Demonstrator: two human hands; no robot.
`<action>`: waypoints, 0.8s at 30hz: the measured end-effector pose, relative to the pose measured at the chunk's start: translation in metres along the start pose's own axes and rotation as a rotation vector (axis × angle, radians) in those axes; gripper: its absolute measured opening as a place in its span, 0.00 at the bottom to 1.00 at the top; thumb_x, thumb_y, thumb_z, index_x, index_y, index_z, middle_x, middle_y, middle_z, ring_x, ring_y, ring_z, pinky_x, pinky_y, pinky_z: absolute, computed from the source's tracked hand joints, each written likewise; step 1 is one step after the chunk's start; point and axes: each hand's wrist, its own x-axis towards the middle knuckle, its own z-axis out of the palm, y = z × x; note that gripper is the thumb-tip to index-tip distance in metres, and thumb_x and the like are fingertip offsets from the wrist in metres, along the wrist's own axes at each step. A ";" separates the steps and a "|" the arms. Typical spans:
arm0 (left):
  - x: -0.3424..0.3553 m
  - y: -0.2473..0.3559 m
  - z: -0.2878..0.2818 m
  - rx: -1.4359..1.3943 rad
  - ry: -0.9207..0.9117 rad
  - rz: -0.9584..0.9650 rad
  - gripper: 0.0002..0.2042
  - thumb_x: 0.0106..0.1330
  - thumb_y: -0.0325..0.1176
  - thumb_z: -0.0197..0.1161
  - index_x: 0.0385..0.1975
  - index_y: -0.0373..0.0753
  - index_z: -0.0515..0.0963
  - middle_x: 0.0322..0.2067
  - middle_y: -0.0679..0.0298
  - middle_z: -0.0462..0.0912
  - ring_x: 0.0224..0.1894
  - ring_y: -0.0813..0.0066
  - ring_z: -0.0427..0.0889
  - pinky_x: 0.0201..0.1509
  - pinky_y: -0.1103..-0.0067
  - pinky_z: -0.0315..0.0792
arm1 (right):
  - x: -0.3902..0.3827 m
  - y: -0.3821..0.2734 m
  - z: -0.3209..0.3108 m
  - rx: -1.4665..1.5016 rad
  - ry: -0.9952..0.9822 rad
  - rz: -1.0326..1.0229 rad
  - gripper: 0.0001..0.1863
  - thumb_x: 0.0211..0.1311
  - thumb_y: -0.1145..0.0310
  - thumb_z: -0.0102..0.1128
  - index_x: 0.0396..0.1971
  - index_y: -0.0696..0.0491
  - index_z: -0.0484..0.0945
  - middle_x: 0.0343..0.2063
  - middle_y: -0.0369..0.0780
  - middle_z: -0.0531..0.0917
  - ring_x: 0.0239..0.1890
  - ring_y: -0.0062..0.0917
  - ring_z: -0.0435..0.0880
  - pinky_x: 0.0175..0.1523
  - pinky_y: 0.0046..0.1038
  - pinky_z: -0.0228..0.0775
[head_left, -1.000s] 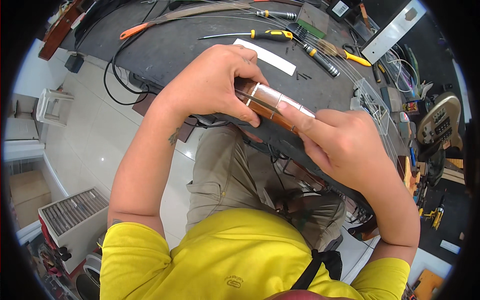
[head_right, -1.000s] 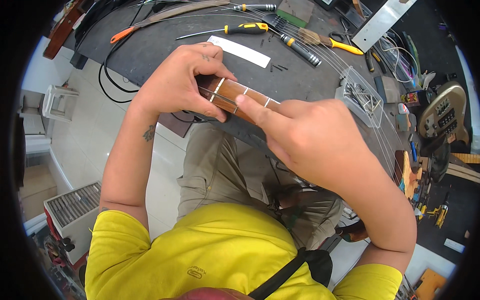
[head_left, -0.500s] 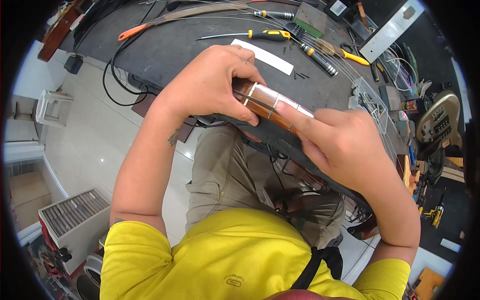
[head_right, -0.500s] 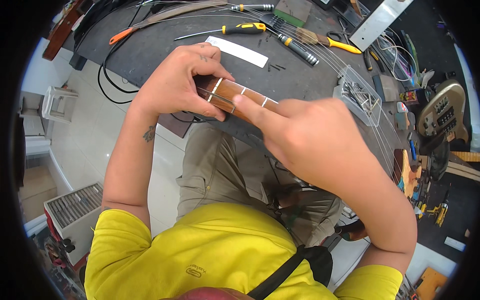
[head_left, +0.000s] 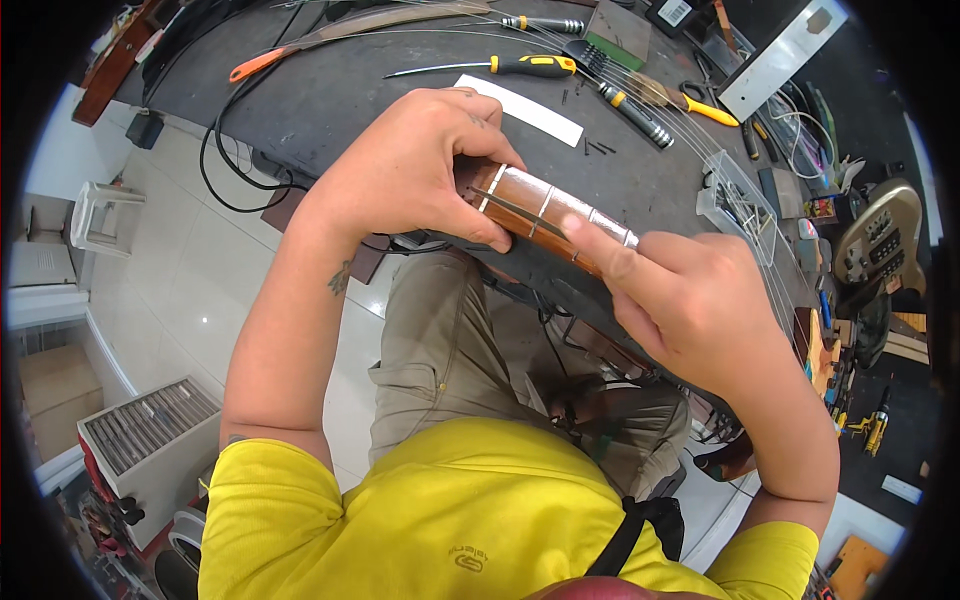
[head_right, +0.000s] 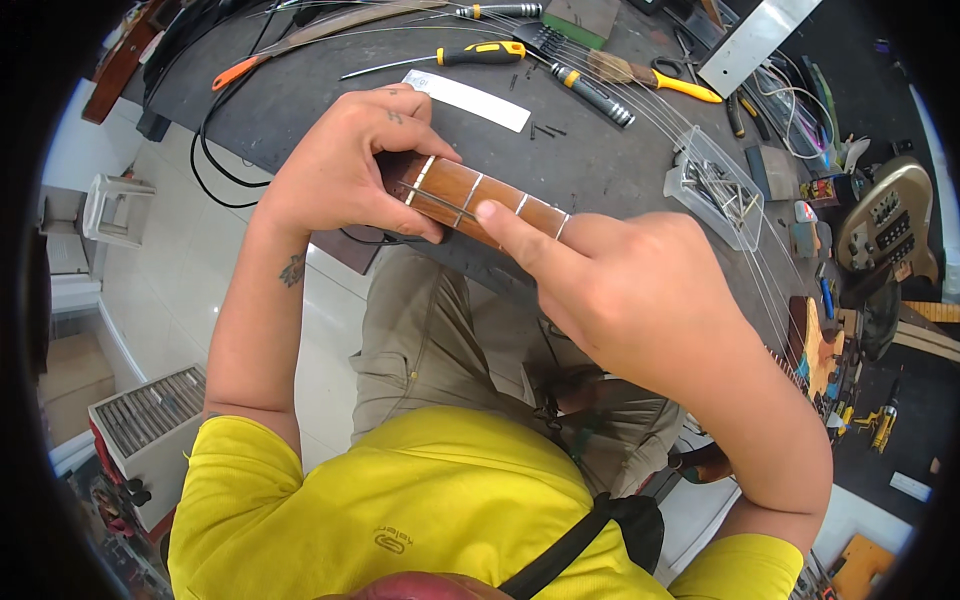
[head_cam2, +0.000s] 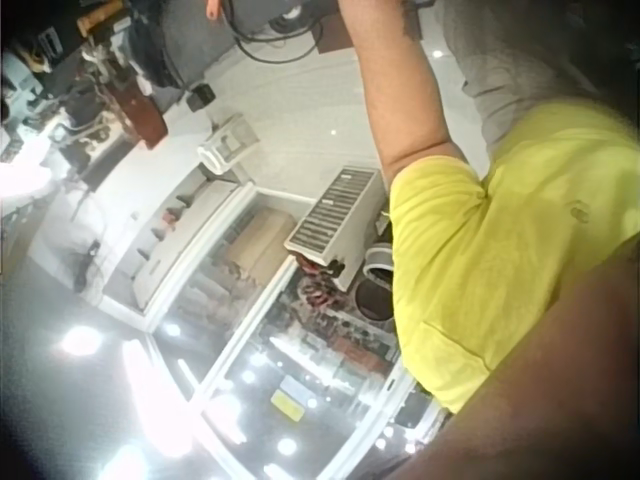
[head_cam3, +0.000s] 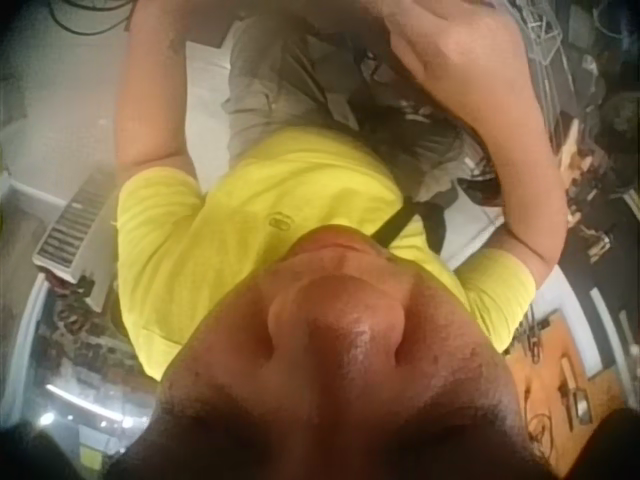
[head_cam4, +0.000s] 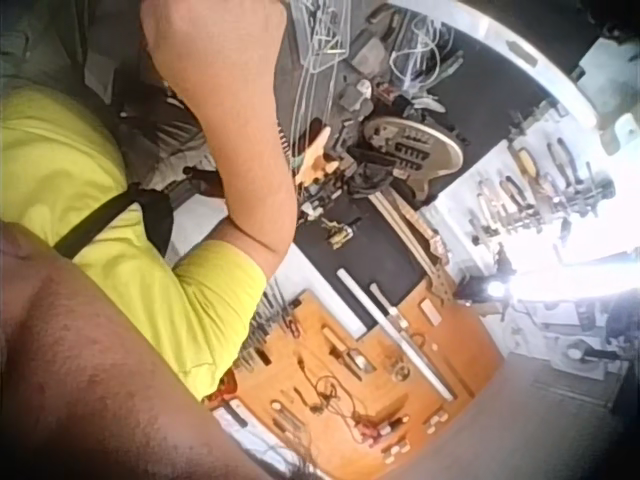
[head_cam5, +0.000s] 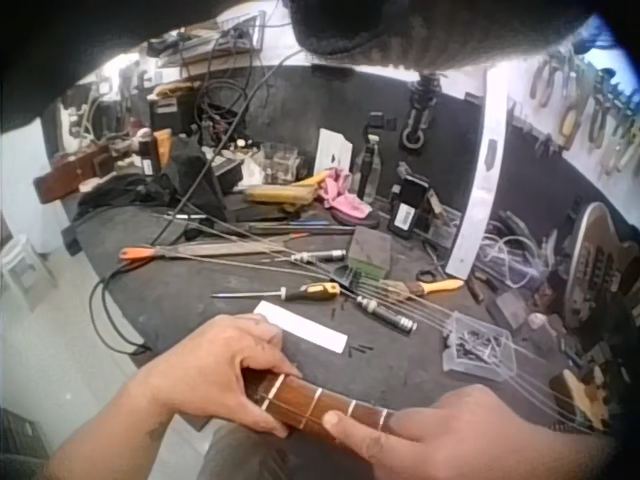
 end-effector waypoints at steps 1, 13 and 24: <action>0.001 0.002 -0.001 0.003 -0.012 -0.017 0.30 0.29 0.36 0.92 0.39 0.37 0.92 0.25 0.68 0.74 0.35 0.68 0.74 0.38 0.71 0.68 | 0.003 0.000 -0.001 -0.001 0.000 0.002 0.40 0.55 0.75 0.73 0.73 0.41 0.81 0.20 0.34 0.75 0.19 0.33 0.78 0.26 0.36 0.72; 0.001 0.003 -0.001 0.011 -0.029 -0.047 0.29 0.29 0.35 0.91 0.39 0.37 0.92 0.26 0.68 0.76 0.36 0.68 0.75 0.39 0.71 0.70 | 0.016 -0.001 0.003 -0.084 0.035 -0.041 0.30 0.56 0.69 0.74 0.63 0.43 0.87 0.22 0.33 0.83 0.19 0.30 0.84 0.23 0.34 0.74; 0.005 0.003 -0.001 0.010 -0.047 -0.052 0.29 0.30 0.36 0.91 0.39 0.37 0.93 0.26 0.68 0.76 0.36 0.68 0.75 0.39 0.72 0.70 | 0.021 -0.001 0.009 -0.094 0.047 -0.058 0.31 0.55 0.69 0.75 0.63 0.43 0.87 0.22 0.33 0.83 0.19 0.30 0.83 0.23 0.34 0.74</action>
